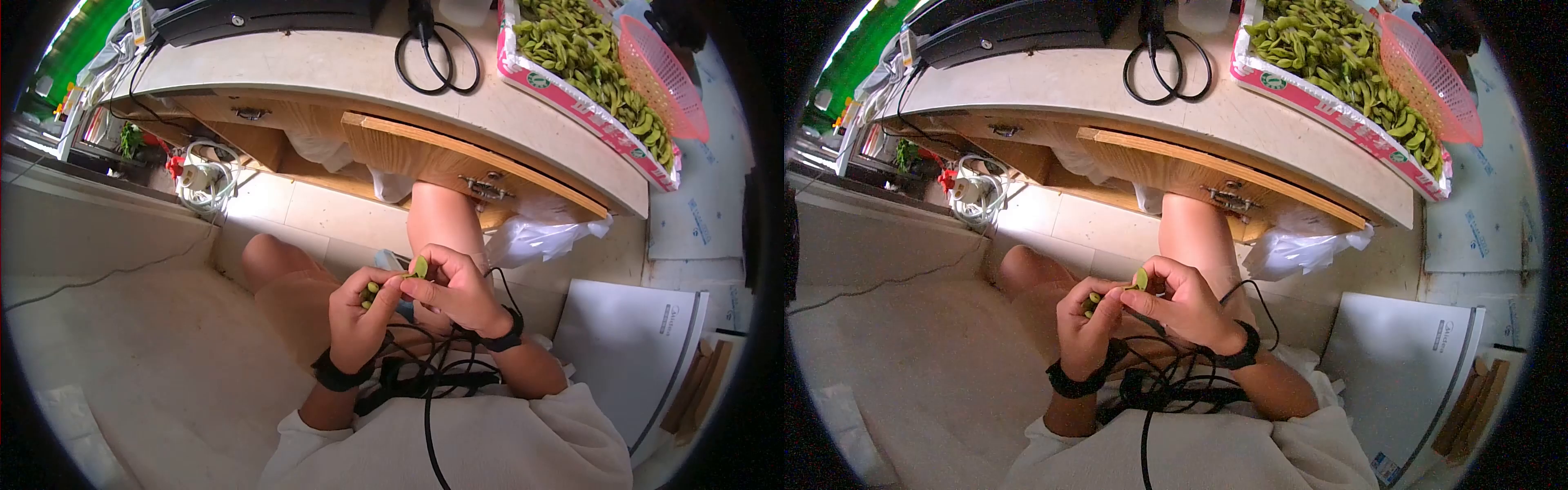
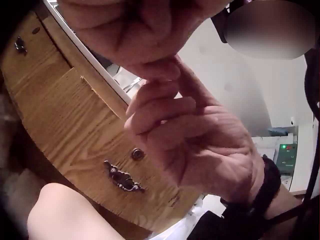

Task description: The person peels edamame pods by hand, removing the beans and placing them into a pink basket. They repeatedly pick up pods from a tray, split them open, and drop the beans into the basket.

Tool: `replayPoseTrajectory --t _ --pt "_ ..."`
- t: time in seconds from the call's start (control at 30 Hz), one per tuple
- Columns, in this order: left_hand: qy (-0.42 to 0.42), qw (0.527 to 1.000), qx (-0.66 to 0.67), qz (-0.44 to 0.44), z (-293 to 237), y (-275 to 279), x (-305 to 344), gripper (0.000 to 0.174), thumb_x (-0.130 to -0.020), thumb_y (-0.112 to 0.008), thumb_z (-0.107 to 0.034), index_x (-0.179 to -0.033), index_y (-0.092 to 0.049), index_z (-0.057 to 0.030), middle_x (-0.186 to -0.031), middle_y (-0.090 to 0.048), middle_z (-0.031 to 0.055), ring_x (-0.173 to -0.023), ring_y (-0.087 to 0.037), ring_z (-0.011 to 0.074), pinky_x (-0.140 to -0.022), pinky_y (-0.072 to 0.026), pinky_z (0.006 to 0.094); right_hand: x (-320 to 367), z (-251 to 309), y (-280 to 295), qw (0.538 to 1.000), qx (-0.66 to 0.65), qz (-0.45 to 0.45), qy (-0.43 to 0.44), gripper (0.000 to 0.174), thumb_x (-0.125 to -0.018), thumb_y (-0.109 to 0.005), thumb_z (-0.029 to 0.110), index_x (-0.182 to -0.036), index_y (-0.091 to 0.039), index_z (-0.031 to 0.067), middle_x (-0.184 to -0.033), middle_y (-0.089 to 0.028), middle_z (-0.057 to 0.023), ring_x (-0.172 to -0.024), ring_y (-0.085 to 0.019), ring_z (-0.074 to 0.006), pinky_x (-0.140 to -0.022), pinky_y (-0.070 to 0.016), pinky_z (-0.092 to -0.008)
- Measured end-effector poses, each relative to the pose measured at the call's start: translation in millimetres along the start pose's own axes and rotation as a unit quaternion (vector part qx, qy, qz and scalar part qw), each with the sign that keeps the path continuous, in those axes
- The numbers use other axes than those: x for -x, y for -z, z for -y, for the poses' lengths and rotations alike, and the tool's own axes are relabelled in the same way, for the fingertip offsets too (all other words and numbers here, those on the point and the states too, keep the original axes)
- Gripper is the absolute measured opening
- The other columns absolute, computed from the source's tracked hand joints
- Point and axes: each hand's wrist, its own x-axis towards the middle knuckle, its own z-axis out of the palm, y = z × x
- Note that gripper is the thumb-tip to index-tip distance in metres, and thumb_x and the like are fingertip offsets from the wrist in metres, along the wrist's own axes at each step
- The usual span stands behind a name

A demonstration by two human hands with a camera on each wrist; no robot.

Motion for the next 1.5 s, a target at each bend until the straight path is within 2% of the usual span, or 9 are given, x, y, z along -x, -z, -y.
replayPoseTrajectory --t 0.1,0.3,0.4,0.73,0.83,1.1,1.2,1.37,1.5 --pt "-0.025 0.997 -0.07 -0.014 5 -1 1 0.01 -0.086 -0.06 -0.004 -0.093 -0.06 0.0026 -0.079 -0.063 0.0056 -0.068 -0.057 0.0082 -0.063 -0.0444 0.0206 3 -1 4 0.999 -0.035 0.009 -0.019 0.013 -0.086 -0.062 0.012 -0.088 -0.052 0.0046 -0.078 -0.049 0.0056 -0.07 -0.044 0.0004 -0.06 -0.0383 -0.0154" --pt "-0.242 0.904 -0.346 -0.071 4 -17 -3 0.011 -0.076 -0.064 0.002 -0.086 -0.059 0.002 -0.073 -0.06 0.0125 -0.063 -0.059 0.0202 -0.058 -0.0462 0.027 4 -10 7 0.999 0.036 -0.013 -0.023 0.01 -0.085 -0.052 0.006 -0.095 -0.052 0.0034 -0.079 -0.05 0.0049 -0.07 -0.044 0.0 -0.061 -0.0385 -0.0156" --pt "-0.242 0.891 -0.375 -0.081 1 -19 -3 0.016 -0.072 -0.066 0.002 -0.085 -0.058 -0.0025 -0.075 -0.058 0.0131 -0.067 -0.06 0.0313 -0.06 -0.0493 0.0347 4 -1 2 0.999 0.008 -0.019 -0.032 0.011 -0.086 -0.053 0.007 -0.097 -0.052 0.0034 -0.078 -0.05 0.0042 -0.067 -0.044 0.0001 -0.057 -0.0373 -0.0148" --pt "-0.12 0.961 -0.232 -0.087 -3 -5 -5 0.009 -0.078 -0.062 0.001 -0.086 -0.06 0.0017 -0.071 -0.058 0.0098 -0.061 -0.054 0.0147 -0.058 -0.0434 0.0242 10 12 18 0.994 -0.059 -0.025 -0.089 0.019 -0.091 -0.055 0.019 -0.104 -0.056 0.0055 -0.079 -0.053 0.0043 -0.061 -0.044 0.0003 -0.051 -0.0344 -0.0136" --pt "-0.162 0.953 -0.251 -0.047 -9 -12 -6 0.007 -0.077 -0.062 0.002 -0.084 -0.062 0.0015 -0.069 -0.059 0.0111 -0.06 -0.056 0.0162 -0.058 -0.0448 0.0259 12 15 24 1.0 -0.002 -0.01 -0.021 0.017 -0.09 -0.056 0.013 -0.102 -0.059 0.0012 -0.094 -0.06 0.0 -0.087 -0.053 -0.0046 -0.076 -0.0444 -0.0201" --pt "-0.1 0.992 -0.072 -0.012 -29 -11 6 0.013 -0.085 -0.056 -0.003 -0.095 -0.06 0.0046 -0.084 -0.065 0.0093 -0.073 -0.059 0.0129 -0.066 -0.046 0.0233 30 108 45 0.958 0.205 -0.098 0.176 0.012 -0.088 -0.057 0.01 -0.095 -0.06 0.0 -0.083 -0.059 0.0013 -0.077 -0.049 -0.0025 -0.068 -0.0413 -0.0189" --pt "-0.054 0.996 -0.072 -0.009 -30 -8 6 0.015 -0.089 -0.055 -0.006 -0.098 -0.061 0.0042 -0.085 -0.065 0.0097 -0.075 -0.06 0.0121 -0.065 -0.0455 0.0211 37 162 71 0.833 0.386 -0.26 0.3 0.012 -0.087 -0.059 0.011 -0.091 -0.061 0.0005 -0.069 -0.057 -0.001 -0.061 -0.047 -0.0034 -0.053 -0.0398 -0.0218" --pt "-0.031 0.999 -0.042 0.001 -22 -8 10 0.014 -0.089 -0.056 -0.006 -0.096 -0.061 0.0048 -0.083 -0.066 0.0095 -0.072 -0.06 0.0113 -0.062 -0.0452 0.0201 18 232 121 0.564 0.585 -0.402 0.423 0.009 -0.082 -0.06 0.008 -0.087 -0.061 0.0011 -0.077 -0.062 -0.0128 -0.067 -0.061 -0.0284 -0.058 -0.0462 -0.0347" --pt "-0.066 0.993 -0.092 0.006 -13 -7 10 0.013 -0.089 -0.056 -0.007 -0.095 -0.061 0.004 -0.081 -0.065 0.008 -0.069 -0.057 0.0097 -0.061 -0.0442 0.0195 -8 244 151 0.53 0.62 -0.396 0.42 0.009 -0.082 -0.06 0.011 -0.084 -0.063 0.0032 -0.077 -0.063 -0.0106 -0.068 -0.061 -0.0289 -0.058 -0.0464 -0.0358"
